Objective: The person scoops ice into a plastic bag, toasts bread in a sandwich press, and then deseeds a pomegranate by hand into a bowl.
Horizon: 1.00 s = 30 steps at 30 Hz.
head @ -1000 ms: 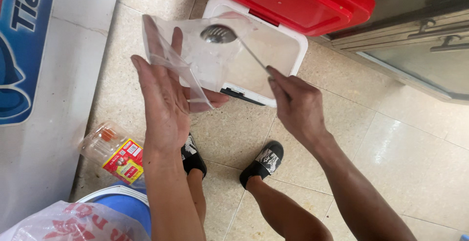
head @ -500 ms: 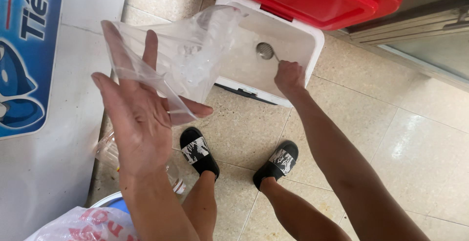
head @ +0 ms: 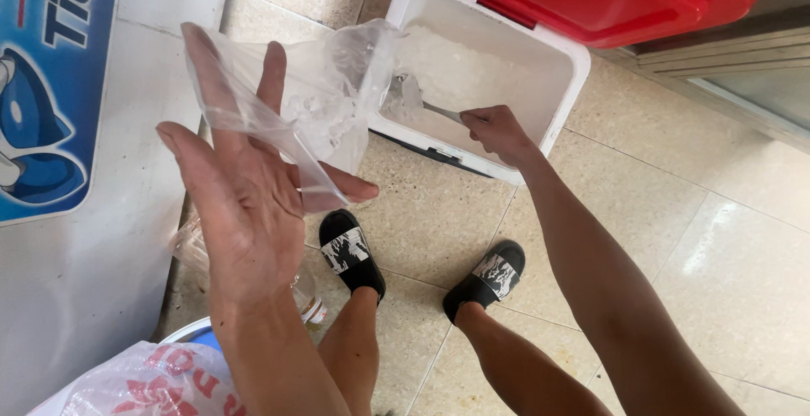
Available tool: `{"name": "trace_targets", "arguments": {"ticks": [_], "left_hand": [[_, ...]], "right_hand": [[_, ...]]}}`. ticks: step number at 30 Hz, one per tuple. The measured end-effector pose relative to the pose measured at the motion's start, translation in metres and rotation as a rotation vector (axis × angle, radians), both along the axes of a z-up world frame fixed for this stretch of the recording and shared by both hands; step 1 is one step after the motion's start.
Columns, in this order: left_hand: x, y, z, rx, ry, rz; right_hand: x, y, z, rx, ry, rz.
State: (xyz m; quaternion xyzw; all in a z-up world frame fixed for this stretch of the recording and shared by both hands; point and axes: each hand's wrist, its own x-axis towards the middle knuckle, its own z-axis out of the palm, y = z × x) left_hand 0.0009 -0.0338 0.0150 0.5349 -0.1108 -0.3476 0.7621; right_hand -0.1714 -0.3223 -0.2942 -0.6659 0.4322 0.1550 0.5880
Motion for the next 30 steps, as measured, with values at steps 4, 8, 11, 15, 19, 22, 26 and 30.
{"name": "trace_targets", "arguments": {"ticks": [4,8,11,15,19,22,26,30], "left_hand": [[-0.005,-0.001,-0.002,-0.086,0.064,-0.011],[-0.01,-0.01,-0.005,-0.059,0.038,-0.053],[-0.016,-0.025,-0.007,-0.138,0.02,-0.093],[-0.021,-0.044,-0.013,-0.162,-0.035,-0.125],[-0.025,-0.058,-0.01,-0.148,-0.069,-0.148],[-0.028,-0.063,-0.001,-0.161,-0.068,-0.175],[-0.03,-0.062,0.007,-0.16,-0.103,-0.196],[-0.024,-0.05,0.0,-0.137,-0.013,-0.186]], "right_hand": [[-0.009,-0.006,0.045,0.135,-0.011,-0.077],[-0.025,-0.018,0.105,0.067,0.033,-0.115],[-0.039,-0.026,0.167,-0.059,0.081,-0.111],[-0.054,-0.032,0.265,-0.266,0.175,-0.069],[-0.061,-0.028,0.343,-0.454,0.285,-0.049],[-0.056,-0.016,0.366,-0.512,0.187,0.019],[-0.031,0.024,0.342,-0.49,0.181,0.161],[-0.019,0.069,0.291,-0.803,-0.427,0.36]]}}
